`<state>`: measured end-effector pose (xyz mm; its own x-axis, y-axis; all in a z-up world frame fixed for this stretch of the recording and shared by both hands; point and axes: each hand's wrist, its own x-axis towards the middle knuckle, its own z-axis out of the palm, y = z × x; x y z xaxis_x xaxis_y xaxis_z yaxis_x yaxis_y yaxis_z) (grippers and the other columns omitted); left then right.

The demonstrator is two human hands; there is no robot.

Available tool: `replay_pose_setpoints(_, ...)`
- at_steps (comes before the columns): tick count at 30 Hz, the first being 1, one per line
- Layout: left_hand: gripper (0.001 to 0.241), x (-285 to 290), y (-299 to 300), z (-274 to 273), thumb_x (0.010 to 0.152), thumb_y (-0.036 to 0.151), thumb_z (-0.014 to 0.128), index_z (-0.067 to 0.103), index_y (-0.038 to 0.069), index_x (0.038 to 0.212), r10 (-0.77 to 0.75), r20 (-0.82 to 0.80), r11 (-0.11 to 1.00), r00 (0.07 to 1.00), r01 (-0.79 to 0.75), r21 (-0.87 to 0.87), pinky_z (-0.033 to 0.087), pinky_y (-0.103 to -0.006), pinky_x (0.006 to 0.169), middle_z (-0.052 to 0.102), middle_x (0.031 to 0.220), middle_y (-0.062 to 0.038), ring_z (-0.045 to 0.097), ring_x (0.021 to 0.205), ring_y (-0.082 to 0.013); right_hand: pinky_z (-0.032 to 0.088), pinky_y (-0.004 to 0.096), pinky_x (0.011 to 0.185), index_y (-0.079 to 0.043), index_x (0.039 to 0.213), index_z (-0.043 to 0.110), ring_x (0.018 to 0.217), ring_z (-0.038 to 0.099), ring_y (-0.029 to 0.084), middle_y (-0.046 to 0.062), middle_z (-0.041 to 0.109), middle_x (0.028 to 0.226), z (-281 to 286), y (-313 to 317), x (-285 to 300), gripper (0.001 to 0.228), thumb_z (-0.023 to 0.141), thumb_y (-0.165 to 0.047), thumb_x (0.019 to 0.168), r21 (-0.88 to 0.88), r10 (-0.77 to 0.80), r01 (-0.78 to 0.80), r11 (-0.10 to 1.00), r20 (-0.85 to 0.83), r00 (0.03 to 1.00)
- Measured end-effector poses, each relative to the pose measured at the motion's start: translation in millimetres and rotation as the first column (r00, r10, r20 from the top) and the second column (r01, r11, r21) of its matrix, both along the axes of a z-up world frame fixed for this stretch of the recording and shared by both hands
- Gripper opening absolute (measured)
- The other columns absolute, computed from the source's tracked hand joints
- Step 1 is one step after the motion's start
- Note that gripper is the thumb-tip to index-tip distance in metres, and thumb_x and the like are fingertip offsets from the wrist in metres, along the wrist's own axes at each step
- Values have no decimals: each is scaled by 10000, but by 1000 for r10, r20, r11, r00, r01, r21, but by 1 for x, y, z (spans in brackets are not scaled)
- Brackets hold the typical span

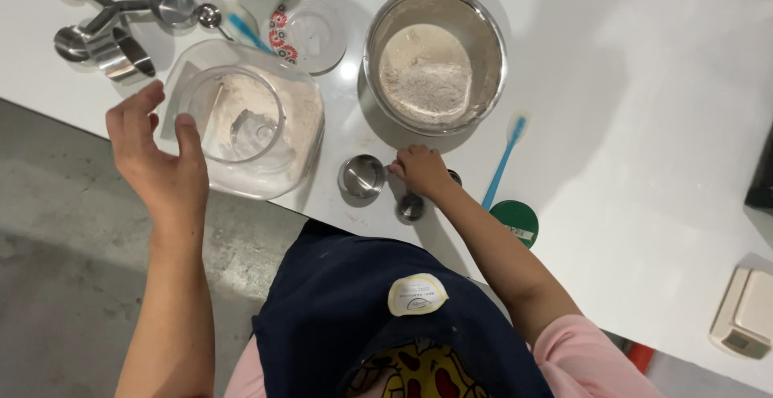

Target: Measuring various dry ingredients using measuring cups and spoons and adding them to a mixing bowl.

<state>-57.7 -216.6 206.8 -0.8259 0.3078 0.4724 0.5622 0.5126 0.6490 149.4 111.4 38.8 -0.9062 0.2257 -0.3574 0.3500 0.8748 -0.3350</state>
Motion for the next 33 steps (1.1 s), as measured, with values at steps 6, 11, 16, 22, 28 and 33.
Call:
replay_pose_setpoints(6, 308, -6, -7, -18, 1058, -21, 708, 632, -9, 1356, -49, 7, 997, 999, 50, -56, 519, -389, 1012, 608, 1303, -138, 610, 1221, -281, 520, 451, 904, -49, 1103, 699, 1057, 647, 379, 162, 701, 1120, 19, 38, 65, 182, 628, -131, 956, -90, -313, 305, 948, -434, 845)
replay_pose_setpoints(11, 299, -28, -21, -37, 1143, 177, 628, 639, -11, 1375, 42, 164, 998, 985, -50, 42, 504, -412, 1032, 620, 1315, -154, 613, 1228, -275, 550, 390, 846, -52, 1105, 694, 959, 702, 301, 155, 718, 1072, 25, 44, 90, 173, 590, -98, 975, -208, -530, 490, 846, -251, 810)
replay_pose_setpoints(16, 480, -75, -56, -114, 1137, 385, 443, 641, 2, 1347, 59, 626, 939, 778, -256, 231, 478, -358, 1074, 665, 1335, -134, 626, 1226, -232, 569, 323, 817, -70, 1103, 718, 905, 738, 204, 104, 758, 977, 16, -3, 51, 181, 592, -149, 1001, -396, -629, 544, 740, -120, 768)
replay_pose_setpoints(22, 526, -81, -62, -161, 1062, 430, 449, 534, 33, 1395, -230, 917, 784, 326, -496, 373, 451, -328, 1096, 631, 1395, -101, 605, 1296, -215, 530, 306, 911, -99, 1524, 436, 1162, 614, 164, 141, 584, 1390, 51, -94, -46, 538, 579, -310, 1050, -891, -533, 180, 418, -79, 843)
replay_pose_setpoints(28, 540, -79, -79, -130, 1061, 474, 462, 644, 37, 1320, -215, 798, 833, 563, -321, 451, 436, -344, 1052, 659, 1334, -69, 597, 1244, -175, 578, 313, 908, -166, 1577, 354, 1171, 626, 153, 96, 515, 1476, 43, -52, -59, 594, 536, -382, 1055, -843, -625, 286, 456, -74, 777)
replay_pose_setpoints(33, 673, -61, -35, -17, 965, 443, 681, 521, 20, 1463, -182, 619, 983, 764, 148, 107, 458, -429, 1074, 563, 1411, -179, 540, 1312, -296, 607, 333, 857, -85, 1167, 687, 1008, 720, 185, 85, 758, 1125, -5, 68, 53, 183, 587, -144, 1026, -389, -769, 679, 622, -465, 438)
